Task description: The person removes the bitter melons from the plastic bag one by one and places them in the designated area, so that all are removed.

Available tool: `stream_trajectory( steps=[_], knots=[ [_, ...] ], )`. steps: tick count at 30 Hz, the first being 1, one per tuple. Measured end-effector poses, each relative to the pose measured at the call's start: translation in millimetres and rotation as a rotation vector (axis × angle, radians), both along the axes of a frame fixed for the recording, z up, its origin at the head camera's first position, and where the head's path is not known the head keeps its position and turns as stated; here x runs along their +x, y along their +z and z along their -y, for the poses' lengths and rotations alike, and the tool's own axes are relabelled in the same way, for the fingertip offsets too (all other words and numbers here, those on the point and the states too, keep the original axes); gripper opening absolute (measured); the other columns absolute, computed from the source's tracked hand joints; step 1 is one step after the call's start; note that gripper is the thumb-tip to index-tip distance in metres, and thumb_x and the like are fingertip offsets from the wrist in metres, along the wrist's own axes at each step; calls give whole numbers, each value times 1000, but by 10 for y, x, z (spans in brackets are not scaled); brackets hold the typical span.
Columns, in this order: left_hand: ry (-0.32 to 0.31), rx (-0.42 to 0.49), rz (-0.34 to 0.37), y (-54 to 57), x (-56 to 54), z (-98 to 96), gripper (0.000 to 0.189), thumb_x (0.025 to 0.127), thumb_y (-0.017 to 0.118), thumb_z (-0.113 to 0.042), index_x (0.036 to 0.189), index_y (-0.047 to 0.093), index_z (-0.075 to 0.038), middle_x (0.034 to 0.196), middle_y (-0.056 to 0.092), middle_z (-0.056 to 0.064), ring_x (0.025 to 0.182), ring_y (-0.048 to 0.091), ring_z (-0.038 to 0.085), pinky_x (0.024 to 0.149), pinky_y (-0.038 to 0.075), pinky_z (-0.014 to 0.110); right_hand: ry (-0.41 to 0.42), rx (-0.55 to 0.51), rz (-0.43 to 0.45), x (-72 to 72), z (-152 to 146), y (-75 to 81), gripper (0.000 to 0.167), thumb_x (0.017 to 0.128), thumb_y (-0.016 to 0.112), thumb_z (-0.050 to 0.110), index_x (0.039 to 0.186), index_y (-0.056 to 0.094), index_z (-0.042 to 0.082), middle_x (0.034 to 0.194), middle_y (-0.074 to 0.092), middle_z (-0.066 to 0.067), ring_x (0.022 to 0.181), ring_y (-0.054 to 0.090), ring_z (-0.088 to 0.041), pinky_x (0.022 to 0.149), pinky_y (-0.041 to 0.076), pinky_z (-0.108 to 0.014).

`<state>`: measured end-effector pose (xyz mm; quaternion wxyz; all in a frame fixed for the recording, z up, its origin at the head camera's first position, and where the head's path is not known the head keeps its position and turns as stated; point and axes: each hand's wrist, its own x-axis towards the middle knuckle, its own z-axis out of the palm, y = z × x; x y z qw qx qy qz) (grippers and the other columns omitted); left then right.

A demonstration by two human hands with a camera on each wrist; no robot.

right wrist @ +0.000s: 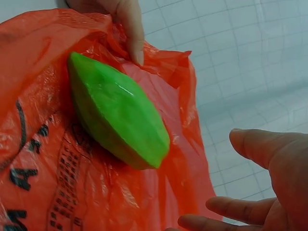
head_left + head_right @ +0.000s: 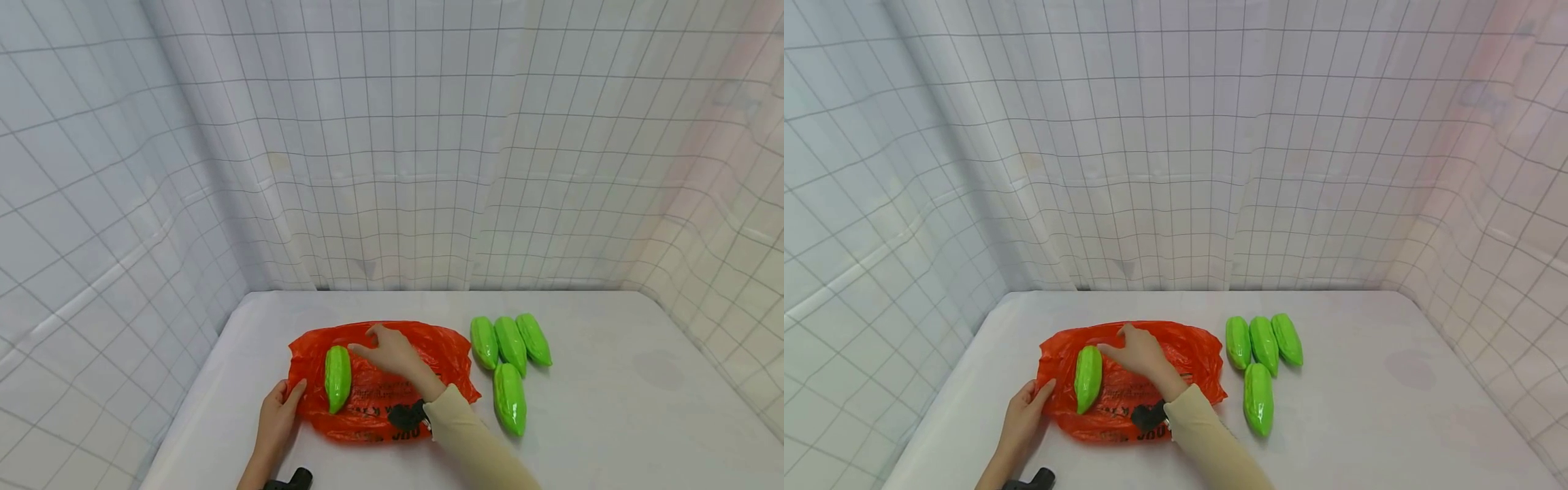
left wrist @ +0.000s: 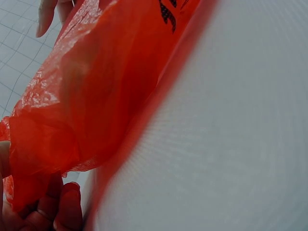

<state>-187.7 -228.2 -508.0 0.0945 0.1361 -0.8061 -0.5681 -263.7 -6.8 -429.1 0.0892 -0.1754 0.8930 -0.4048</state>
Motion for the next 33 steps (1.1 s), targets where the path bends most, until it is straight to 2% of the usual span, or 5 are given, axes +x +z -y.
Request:
stream_trajectory(
  steps=[9,17,21,25,33],
  knots=[
    [-5,4,13,1,2,1,38,97,54,-35,102,55,3,73,52,4,70,46,14,59,38,22,-3,-11,38,-22,119,-189,63,89,58,52,125,53,0,89,59,-3,73,54,-15,66,47,-34],
    [-10,-8,20,22,-9,17,40,97,53,-37,104,55,2,76,54,5,71,46,15,60,39,22,-10,-41,56,-6,159,-278,65,89,60,50,126,50,-3,98,60,-10,81,55,-20,73,48,-40],
    [-12,-9,19,19,-14,17,40,97,53,-37,105,55,2,76,54,5,71,46,15,60,39,22,-31,-35,49,-1,196,-306,69,88,61,50,129,48,-4,115,57,-18,102,55,-29,84,46,-46],
    [-11,-2,21,10,-11,13,40,97,53,-37,105,55,3,76,54,5,71,46,15,60,39,22,-54,-31,59,7,240,-329,74,87,61,53,131,46,-5,129,49,-23,119,47,-37,93,40,-50],
    [-7,-6,28,3,2,12,40,97,53,-37,105,55,2,78,55,5,73,46,15,60,40,21,-76,-54,72,12,298,-391,77,86,62,52,131,44,-8,129,48,-26,120,46,-39,94,39,-52]
  ],
)
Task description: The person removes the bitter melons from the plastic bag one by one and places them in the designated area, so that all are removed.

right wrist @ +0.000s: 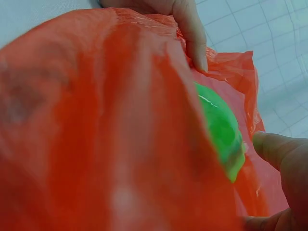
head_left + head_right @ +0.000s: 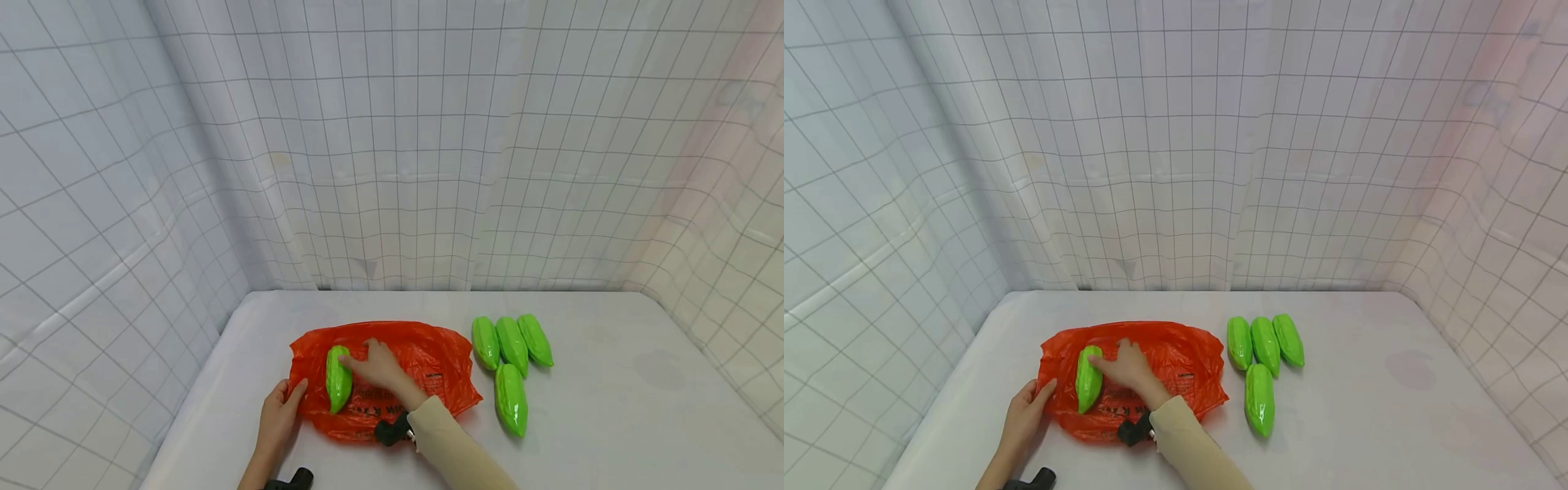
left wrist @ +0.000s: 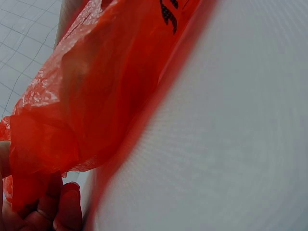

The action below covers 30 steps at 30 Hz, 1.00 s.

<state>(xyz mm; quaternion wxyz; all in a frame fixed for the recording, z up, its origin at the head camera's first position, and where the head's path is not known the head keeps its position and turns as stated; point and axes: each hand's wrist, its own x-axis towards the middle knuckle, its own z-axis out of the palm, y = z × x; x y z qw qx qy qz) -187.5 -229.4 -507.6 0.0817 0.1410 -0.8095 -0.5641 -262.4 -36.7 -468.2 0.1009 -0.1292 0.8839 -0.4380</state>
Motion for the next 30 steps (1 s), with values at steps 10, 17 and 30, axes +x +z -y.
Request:
stream_trajectory(
  steps=[10,17,30],
  knots=[
    [-1,9,-1,-5,-10,12,40,97,53,-37,104,55,2,76,54,5,71,46,14,59,39,21,-43,-7,38,22,63,-72,80,85,59,57,130,45,-7,127,50,-24,116,49,-38,92,41,-52],
    [-2,10,-8,-13,-24,-1,40,97,54,-37,105,55,2,78,55,6,73,47,15,61,41,21,-88,51,16,44,122,-73,85,85,54,63,132,44,-7,128,51,-23,114,50,-40,91,40,-54],
    [-2,0,-29,-20,-15,-3,38,97,54,-35,105,57,2,78,56,5,72,47,14,61,41,22,-87,94,-23,80,189,-58,86,85,53,64,133,44,-7,129,49,-26,110,52,-42,87,42,-56]
  ],
)
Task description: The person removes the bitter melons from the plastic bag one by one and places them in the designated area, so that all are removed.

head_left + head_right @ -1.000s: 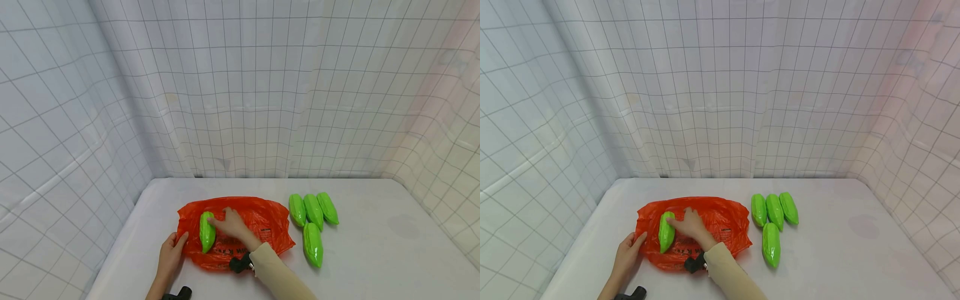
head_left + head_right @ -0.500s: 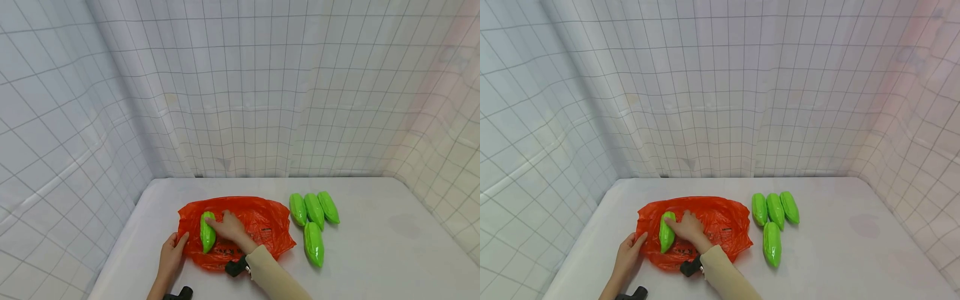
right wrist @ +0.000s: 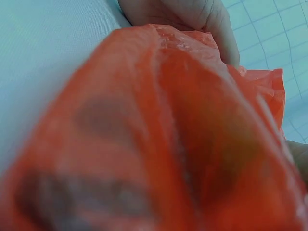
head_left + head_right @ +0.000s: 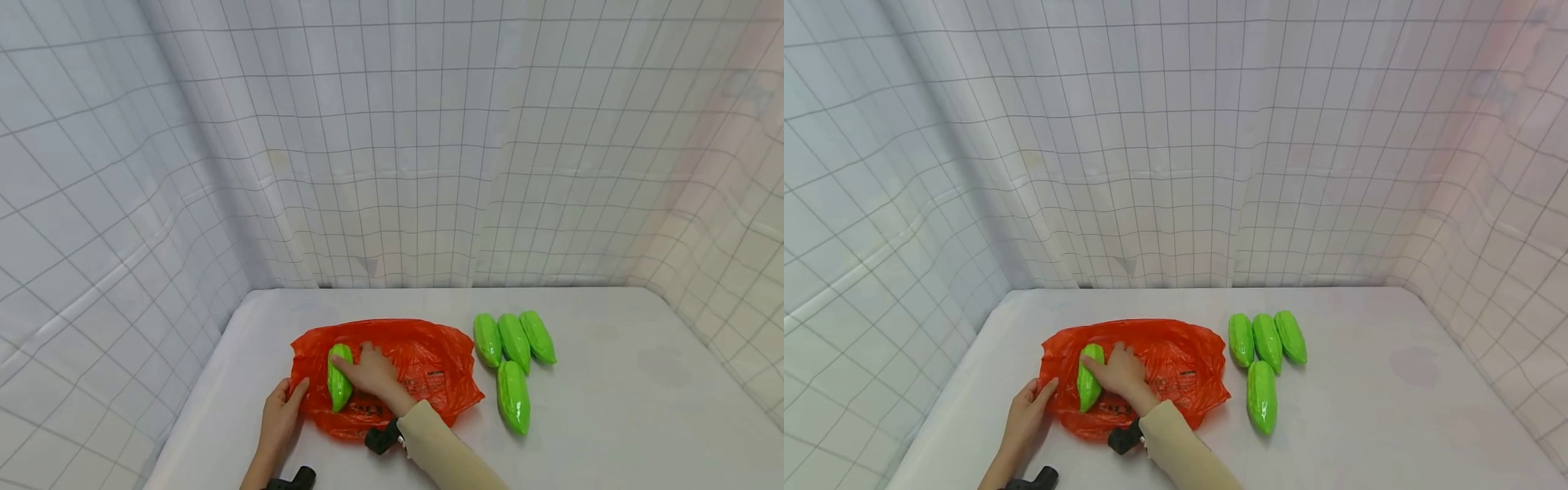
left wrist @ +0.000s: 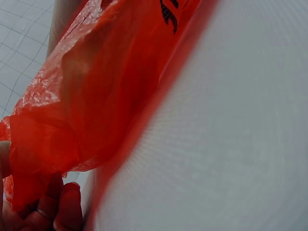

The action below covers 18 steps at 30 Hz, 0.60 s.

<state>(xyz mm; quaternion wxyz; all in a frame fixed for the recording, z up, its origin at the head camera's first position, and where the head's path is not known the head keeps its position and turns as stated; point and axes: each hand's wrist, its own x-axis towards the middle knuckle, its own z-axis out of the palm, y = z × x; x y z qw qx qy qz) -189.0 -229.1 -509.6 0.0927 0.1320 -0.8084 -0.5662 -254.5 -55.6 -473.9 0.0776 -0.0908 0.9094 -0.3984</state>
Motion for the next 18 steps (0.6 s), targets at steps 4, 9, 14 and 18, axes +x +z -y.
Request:
stream_trajectory(
  steps=[4,9,14,18],
  knots=[
    [0,-6,-3,-3,-14,1,38,97,54,-35,105,57,2,78,56,6,72,47,14,61,41,21,11,7,-3,17,25,0,88,84,53,66,133,43,-6,128,49,-25,109,53,-40,87,42,-57],
    [0,-17,-4,1,-6,8,39,97,54,-36,105,56,2,75,54,6,70,46,13,59,39,22,42,7,7,37,60,-7,83,84,54,65,128,45,-5,111,54,-18,93,56,-30,80,48,-49],
    [-1,-17,-10,-3,-8,7,39,97,54,-35,105,56,3,75,54,6,70,46,14,59,40,22,48,-2,19,39,84,-6,80,83,53,67,120,49,-3,88,52,-6,76,52,-20,67,49,-38],
    [5,-11,-8,-11,-13,0,37,97,54,-34,104,57,2,73,52,6,69,46,14,59,39,21,25,13,22,40,106,-35,79,82,52,69,119,50,-1,86,51,-4,75,51,-18,67,48,-38]
  ],
)
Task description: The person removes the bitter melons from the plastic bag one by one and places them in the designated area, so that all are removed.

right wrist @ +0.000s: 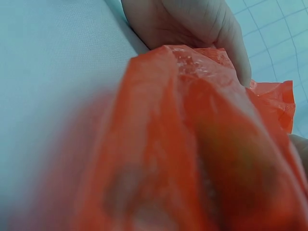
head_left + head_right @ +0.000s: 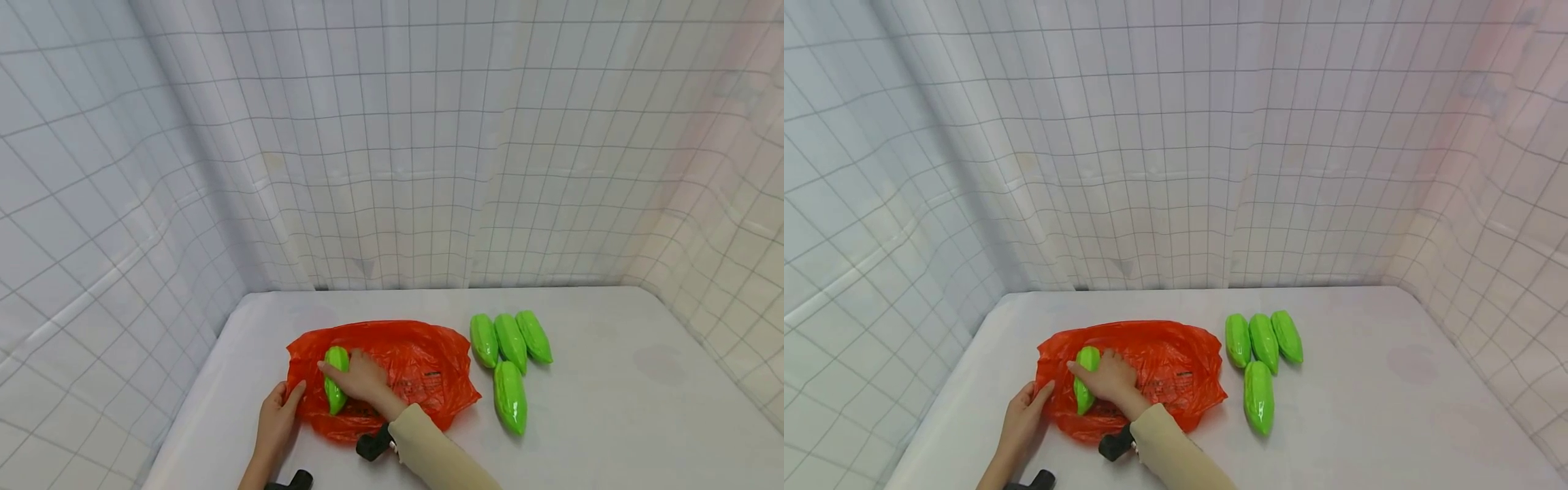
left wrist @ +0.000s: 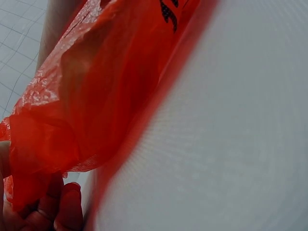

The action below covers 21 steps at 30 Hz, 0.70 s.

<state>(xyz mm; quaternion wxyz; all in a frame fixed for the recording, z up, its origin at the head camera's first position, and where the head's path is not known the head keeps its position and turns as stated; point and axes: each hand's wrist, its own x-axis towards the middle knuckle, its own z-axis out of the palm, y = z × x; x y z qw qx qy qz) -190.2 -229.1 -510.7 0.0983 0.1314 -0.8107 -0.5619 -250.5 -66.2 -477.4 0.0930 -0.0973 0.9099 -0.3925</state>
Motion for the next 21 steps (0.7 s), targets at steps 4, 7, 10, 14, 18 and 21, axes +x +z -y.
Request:
stream_trajectory(
  steps=[4,7,10,14,18,21],
  knots=[
    [2,-14,3,3,2,2,37,97,54,-34,102,56,2,71,50,5,67,45,14,57,38,22,-6,38,-8,0,26,-17,81,83,50,70,121,50,-1,86,52,-5,76,51,-19,70,47,-41],
    [-3,-20,12,16,1,5,38,97,53,-35,102,56,2,72,51,4,68,45,13,58,38,22,-5,45,-9,1,36,-15,81,83,50,70,122,50,-1,86,52,-5,78,51,-20,74,45,-44],
    [-7,-18,21,29,0,8,40,97,53,-37,103,55,2,72,51,5,69,45,14,59,38,21,-2,32,2,3,39,-15,79,83,51,68,122,50,0,87,52,-4,80,50,-20,77,44,-46],
    [-10,-19,23,39,-1,10,40,97,52,-37,103,55,3,72,51,5,69,45,14,59,38,21,-6,21,3,-1,40,-17,76,83,53,67,121,50,1,86,51,-3,80,50,-20,77,44,-46],
    [-8,-15,27,41,2,7,41,97,52,-38,104,55,3,72,50,5,70,45,14,58,37,22,-13,44,-18,1,52,-34,75,82,55,68,119,51,2,85,52,-2,80,50,-20,77,44,-46],
    [-12,-10,30,39,0,-3,41,97,52,-38,105,55,2,74,52,5,71,45,15,59,38,21,-22,54,-33,3,54,-50,75,81,56,67,118,52,3,85,53,-2,80,51,-20,78,43,-46]
  ],
)
